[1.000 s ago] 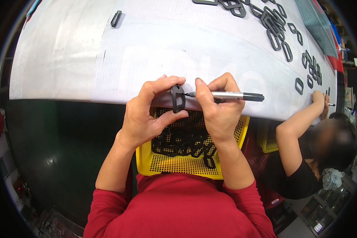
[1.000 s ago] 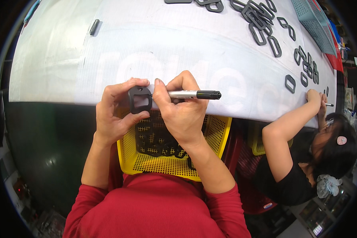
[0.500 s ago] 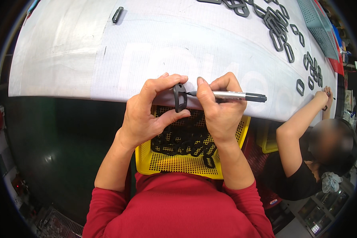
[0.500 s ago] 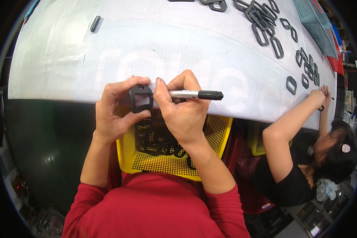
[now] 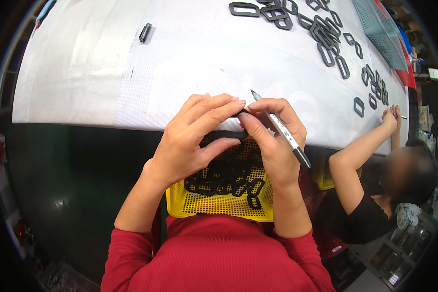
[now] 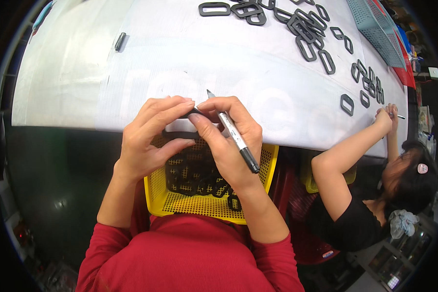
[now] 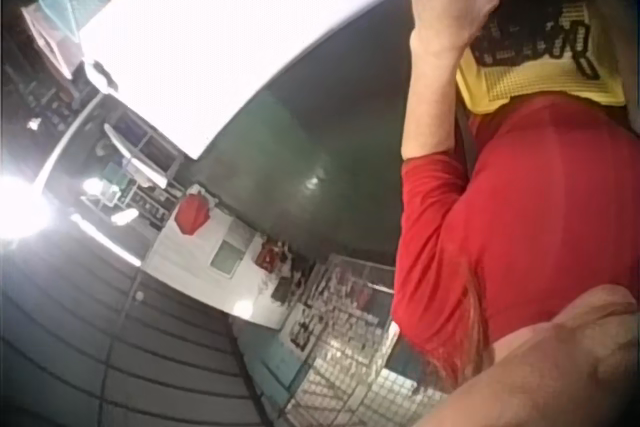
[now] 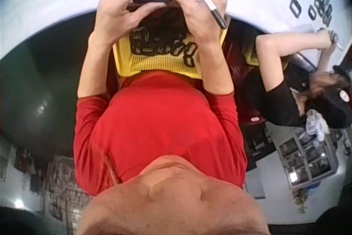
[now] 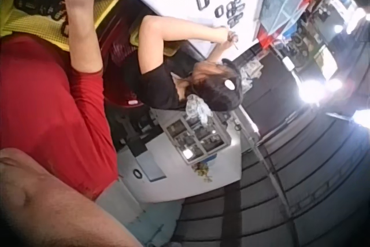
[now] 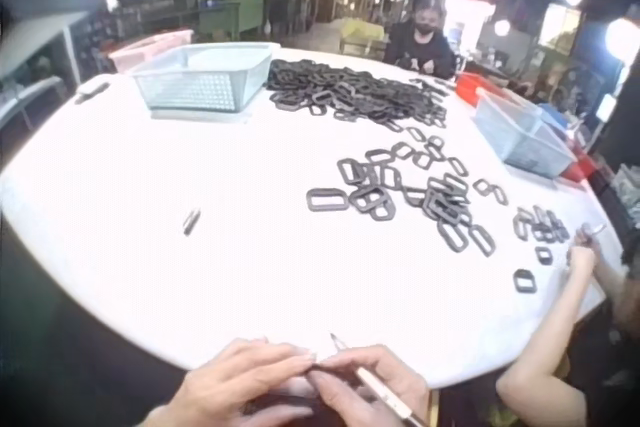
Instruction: The person marks black plastic parts using a marker by hand. The person picks up one part at a time, makes a small mark on the inside, and then places the marked part into a yellow basket.
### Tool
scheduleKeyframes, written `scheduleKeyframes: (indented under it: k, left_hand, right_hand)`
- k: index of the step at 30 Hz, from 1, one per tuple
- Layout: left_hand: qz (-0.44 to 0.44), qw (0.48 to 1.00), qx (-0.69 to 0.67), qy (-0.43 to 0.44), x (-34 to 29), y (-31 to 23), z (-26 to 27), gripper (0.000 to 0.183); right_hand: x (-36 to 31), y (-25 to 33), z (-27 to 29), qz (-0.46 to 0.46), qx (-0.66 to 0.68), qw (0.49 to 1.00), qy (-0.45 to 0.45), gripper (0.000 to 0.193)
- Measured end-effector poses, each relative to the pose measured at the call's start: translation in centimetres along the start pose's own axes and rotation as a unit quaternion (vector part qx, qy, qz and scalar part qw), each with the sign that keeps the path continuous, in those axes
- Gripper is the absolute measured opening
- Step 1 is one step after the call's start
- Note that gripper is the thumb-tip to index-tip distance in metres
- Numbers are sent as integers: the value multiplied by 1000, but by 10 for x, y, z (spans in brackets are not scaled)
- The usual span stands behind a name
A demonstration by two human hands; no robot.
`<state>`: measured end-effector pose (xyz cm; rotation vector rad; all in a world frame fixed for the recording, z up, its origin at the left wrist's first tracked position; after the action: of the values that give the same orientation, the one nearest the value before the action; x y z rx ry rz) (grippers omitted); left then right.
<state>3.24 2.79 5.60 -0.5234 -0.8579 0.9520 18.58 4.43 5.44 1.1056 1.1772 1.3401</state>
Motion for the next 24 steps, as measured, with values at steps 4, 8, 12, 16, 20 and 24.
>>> scheduleKeyframes:
  k: [4, 8, 12, 16, 20, 24]
  left_hand:
    - [39, 983, -160, -84, -5, -2, -5, 67]
    - [-16, 933, -329, -143, -7, -4, -9, 72]
    - [-8, 942, -304, -143, -13, 5, -9, 63]
    - [22, 968, -212, -129, -24, 18, -12, 59]
    - [61, 971, -206, -104, -30, 25, -16, 57]
    - [53, 967, -222, -111, -30, 26, -17, 55]
  right_hand:
    - [-1, -6, 0, -141, 186, 973, -4, 18]
    - [-5, -12, -14, -185, 423, 885, 56, 14]
    - [-5, -8, -11, -141, 204, 969, -2, 21]
    - [-2, -10, 2, 5, -11, 998, -57, 18]
    - [-4, -11, -6, -78, 80, 990, -85, 15]
    - [-5, -12, -15, 19, 23, 997, -78, 23]
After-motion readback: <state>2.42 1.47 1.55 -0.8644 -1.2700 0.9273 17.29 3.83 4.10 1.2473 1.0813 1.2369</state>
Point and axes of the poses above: each hand's wrist, its own x-axis towards the middle knuckle, its own z-axis out of the back of the hand, y = z × x, the point moved 3 cm from there along x, towards the middle knuckle, and after that the axes turned 2 degrees about -y, right-handed, at the moved point
